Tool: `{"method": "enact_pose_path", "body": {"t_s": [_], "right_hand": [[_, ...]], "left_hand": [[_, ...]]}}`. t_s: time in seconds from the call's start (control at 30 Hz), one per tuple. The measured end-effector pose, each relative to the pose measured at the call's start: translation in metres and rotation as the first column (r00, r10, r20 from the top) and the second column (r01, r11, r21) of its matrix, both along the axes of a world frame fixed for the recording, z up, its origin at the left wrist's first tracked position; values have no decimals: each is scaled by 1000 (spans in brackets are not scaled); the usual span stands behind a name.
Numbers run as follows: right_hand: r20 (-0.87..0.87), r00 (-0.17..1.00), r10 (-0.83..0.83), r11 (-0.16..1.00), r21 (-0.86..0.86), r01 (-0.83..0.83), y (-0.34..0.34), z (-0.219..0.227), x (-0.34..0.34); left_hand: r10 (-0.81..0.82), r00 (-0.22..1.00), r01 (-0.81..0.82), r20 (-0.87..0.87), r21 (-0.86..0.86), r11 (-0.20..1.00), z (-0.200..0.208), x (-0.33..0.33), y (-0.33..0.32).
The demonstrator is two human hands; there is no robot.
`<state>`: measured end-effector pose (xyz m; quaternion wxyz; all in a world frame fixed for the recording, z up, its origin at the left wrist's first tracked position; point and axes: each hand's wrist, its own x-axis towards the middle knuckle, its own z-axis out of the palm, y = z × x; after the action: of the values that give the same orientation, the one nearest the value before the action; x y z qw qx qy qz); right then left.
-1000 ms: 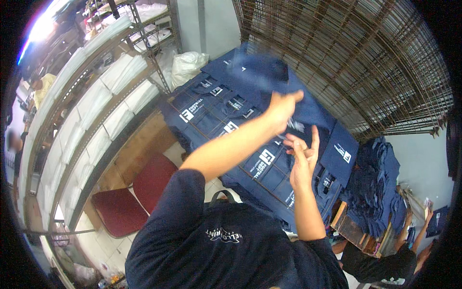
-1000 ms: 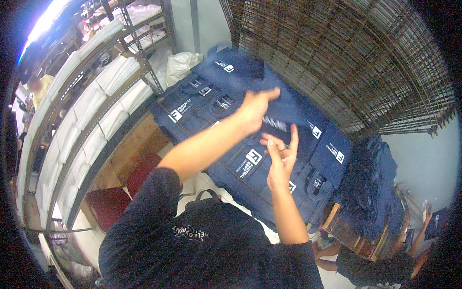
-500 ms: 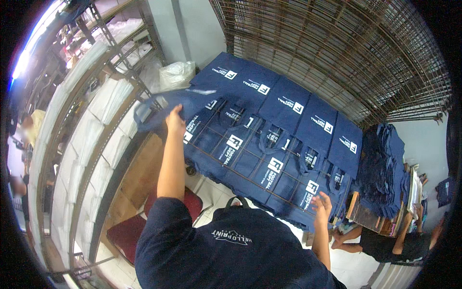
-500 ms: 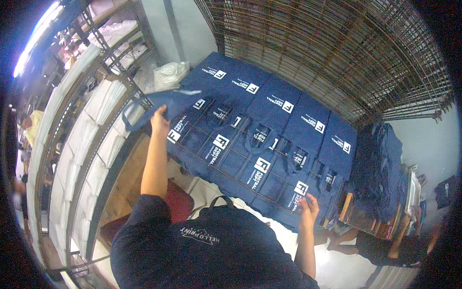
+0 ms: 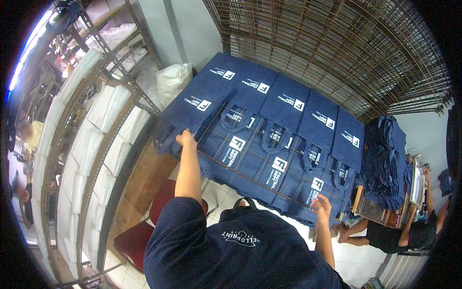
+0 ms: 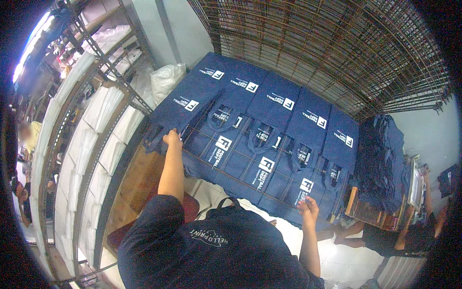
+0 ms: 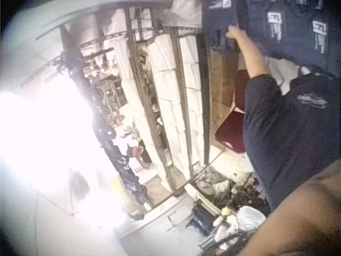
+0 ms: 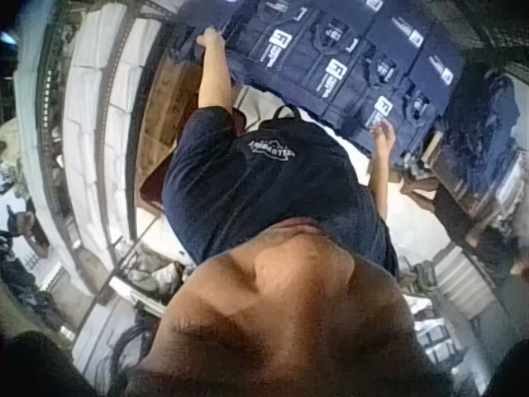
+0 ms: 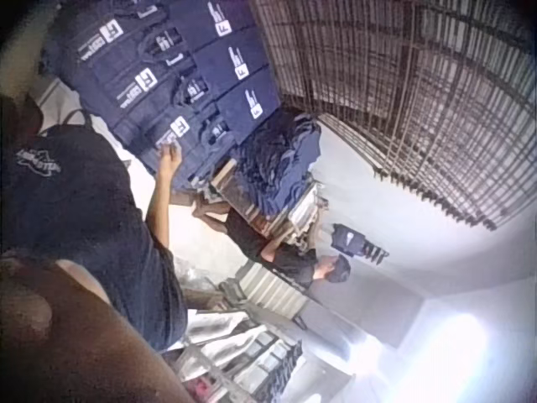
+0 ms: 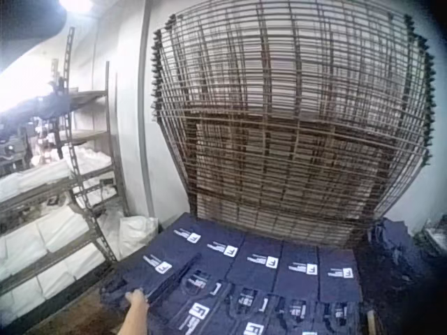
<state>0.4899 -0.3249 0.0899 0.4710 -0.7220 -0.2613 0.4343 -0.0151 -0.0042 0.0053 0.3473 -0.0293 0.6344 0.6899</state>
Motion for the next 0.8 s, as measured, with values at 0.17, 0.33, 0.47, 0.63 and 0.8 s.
{"method": "enact_pose_path", "body": {"t_s": [0.17, 0.33, 0.47, 0.63, 0.8], "right_hand": [[13, 1000, 12, 1000, -8, -12, -1, -2, 3], [17, 1000, 1, 1000, -9, -1, 0, 0, 2], [8, 1000, -29, 1000, -1, 29, -7, -9, 6], [-16, 999, -27, 1000, -5, 27, -6, -12, 6], [9, 999, -35, 999, -24, 35, -5, -14, 7]], "left_hand": [[-112, 993, 107, -24, -155, 982, -3, 9, 7], [-66, 992, 33, -111, -280, 960, -16, 9, 15], [-93, 995, 84, -29, -231, 969, -9, 19, 13], [-206, 864, 20, -460, -377, 926, -58, 4, 10], [-337, 826, 142, -453, -412, 900, -36, 10, 1]]}}
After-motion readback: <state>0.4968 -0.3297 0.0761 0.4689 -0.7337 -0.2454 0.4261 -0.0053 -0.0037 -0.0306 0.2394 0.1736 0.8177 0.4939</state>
